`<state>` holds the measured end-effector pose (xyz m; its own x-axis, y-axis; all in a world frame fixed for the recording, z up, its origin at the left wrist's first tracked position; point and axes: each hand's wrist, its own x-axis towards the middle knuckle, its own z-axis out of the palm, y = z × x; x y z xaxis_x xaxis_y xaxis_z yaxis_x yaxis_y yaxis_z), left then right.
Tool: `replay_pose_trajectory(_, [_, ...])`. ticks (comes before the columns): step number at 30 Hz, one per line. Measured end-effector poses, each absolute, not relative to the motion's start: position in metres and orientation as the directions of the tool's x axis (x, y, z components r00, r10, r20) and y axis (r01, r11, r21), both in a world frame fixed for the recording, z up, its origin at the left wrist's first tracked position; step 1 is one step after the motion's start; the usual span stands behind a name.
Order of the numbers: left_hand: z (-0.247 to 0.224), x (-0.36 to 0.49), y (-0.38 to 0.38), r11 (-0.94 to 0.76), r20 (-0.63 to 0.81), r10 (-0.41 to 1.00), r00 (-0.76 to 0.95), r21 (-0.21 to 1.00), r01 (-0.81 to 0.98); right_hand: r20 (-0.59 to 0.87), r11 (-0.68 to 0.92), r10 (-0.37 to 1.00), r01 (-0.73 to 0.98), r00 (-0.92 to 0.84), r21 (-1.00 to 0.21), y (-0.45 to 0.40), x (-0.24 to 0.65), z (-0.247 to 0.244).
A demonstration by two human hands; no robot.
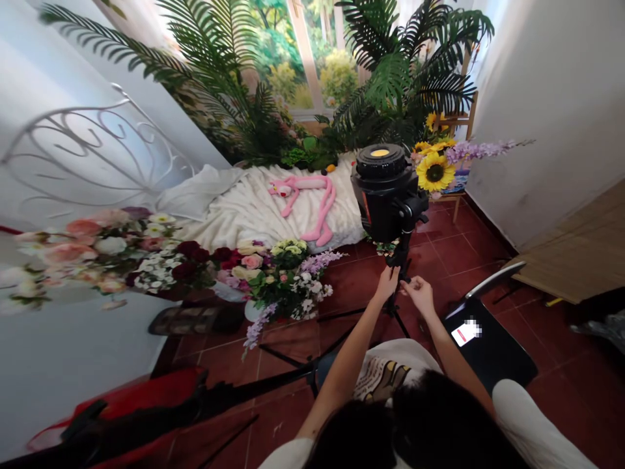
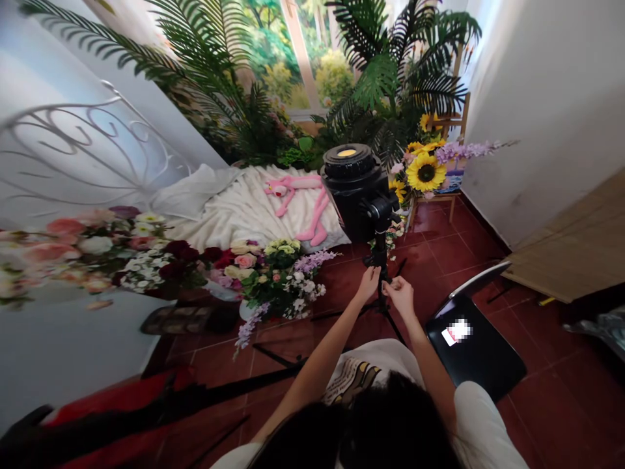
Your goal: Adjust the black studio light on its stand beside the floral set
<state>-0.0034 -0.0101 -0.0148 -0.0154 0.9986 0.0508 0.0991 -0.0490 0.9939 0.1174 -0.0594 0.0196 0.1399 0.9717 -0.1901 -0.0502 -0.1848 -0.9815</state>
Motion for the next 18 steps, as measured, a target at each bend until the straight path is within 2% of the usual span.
replay_pose_trajectory(3, [-0.019, -0.002, -0.009, -0.062, 0.065, 0.997, -0.029, 0.992, 0.107, 0.069, 0.026, 0.992, 0.357, 0.108, -0.934, -0.064, 0.124, 0.026])
replay_pose_trajectory(5, [-0.021, -0.002, -0.008, -0.063, 0.066, 0.997, -0.030, 0.992, 0.108, 0.128, 0.076, 0.988, 0.448, 0.088, -0.891, -0.068, 0.126, 0.032])
replay_pose_trajectory(11, [-0.025, 0.002, -0.009, -0.074, 0.078, 0.996, -0.052, 0.995, 0.068, 0.248, 0.165, 0.950, 0.369, 0.190, -0.915, -0.057, 0.110, 0.056])
replay_pose_trajectory(18, [-0.021, 0.004, -0.007, -0.108, 0.111, 0.993, -0.042, 0.992, 0.066, 0.194, 0.157, 0.956, 0.175, 0.221, -0.972, -0.017, 0.095, 0.062])
